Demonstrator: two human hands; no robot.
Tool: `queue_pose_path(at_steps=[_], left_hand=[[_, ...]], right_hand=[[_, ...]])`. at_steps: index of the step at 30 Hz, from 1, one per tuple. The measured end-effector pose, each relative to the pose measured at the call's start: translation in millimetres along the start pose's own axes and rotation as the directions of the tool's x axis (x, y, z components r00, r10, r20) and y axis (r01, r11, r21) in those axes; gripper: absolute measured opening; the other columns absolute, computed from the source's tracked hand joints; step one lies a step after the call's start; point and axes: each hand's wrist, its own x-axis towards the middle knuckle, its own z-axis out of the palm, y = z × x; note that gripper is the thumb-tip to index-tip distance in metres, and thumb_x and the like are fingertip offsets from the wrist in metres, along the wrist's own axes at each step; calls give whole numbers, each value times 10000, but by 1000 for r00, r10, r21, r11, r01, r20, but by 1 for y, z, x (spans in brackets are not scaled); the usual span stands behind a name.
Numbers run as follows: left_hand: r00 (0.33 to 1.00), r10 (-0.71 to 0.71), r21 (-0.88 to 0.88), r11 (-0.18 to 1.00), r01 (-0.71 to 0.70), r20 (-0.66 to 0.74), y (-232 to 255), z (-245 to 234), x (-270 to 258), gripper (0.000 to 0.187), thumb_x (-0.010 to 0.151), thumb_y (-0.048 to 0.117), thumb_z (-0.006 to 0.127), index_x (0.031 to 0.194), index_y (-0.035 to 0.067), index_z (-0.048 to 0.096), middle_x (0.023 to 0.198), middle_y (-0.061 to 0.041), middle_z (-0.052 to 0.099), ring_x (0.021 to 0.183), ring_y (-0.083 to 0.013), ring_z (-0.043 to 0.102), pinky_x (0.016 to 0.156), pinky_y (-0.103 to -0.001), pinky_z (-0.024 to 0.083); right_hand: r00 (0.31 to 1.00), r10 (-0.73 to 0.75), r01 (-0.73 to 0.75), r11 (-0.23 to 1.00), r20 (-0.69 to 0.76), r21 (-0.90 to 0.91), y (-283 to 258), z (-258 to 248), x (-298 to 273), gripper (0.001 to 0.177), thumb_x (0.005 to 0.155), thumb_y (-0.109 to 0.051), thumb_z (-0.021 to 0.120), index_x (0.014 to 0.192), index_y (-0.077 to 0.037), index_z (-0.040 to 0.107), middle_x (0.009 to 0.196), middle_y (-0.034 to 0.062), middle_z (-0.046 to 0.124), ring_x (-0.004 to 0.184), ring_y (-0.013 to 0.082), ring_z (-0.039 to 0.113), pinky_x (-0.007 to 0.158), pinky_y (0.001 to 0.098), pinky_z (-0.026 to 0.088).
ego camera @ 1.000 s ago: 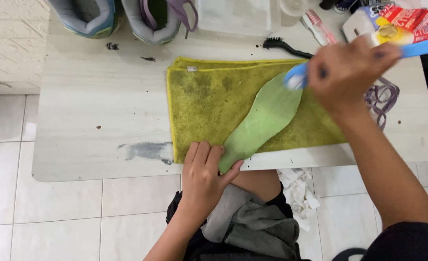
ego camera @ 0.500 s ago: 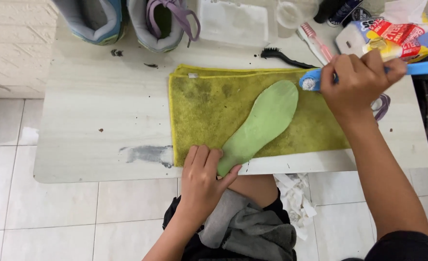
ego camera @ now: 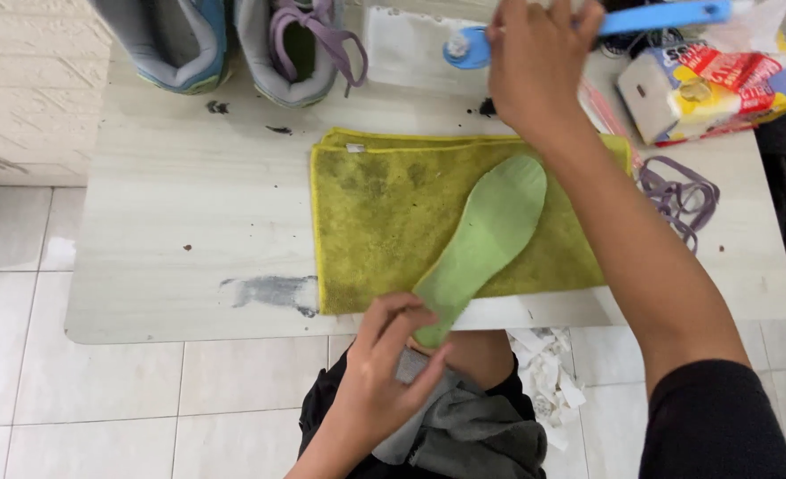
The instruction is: Scrubbing a shoe insole with a brush and cleaning solution on a workspace
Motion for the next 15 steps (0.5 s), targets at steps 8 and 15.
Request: queue_pose_path(at_steps=[8,15], left_hand=[[998,40,-144,988,-48,-55,0,-16,-9,109,886,113,707,938,33,654,1045,-149,600,934,-261,672,819,-327,580],[831,445,192,895,-403,-332,-16,17,-29,325,713,184,949,836,58,675,936,-78,597,712,-218,650,620,-289,643]], right_hand=[[924,-354,310,915,-144,-260,15,94,60,95,817,-189,692,886,-244,657,642,14,605,779,323,597,735,450,324],[927,-332,325,943,-173,-65,5,73,64,237,674,28,640,775,-186,623,763,-26,631,747,279,607,522,403,337]])
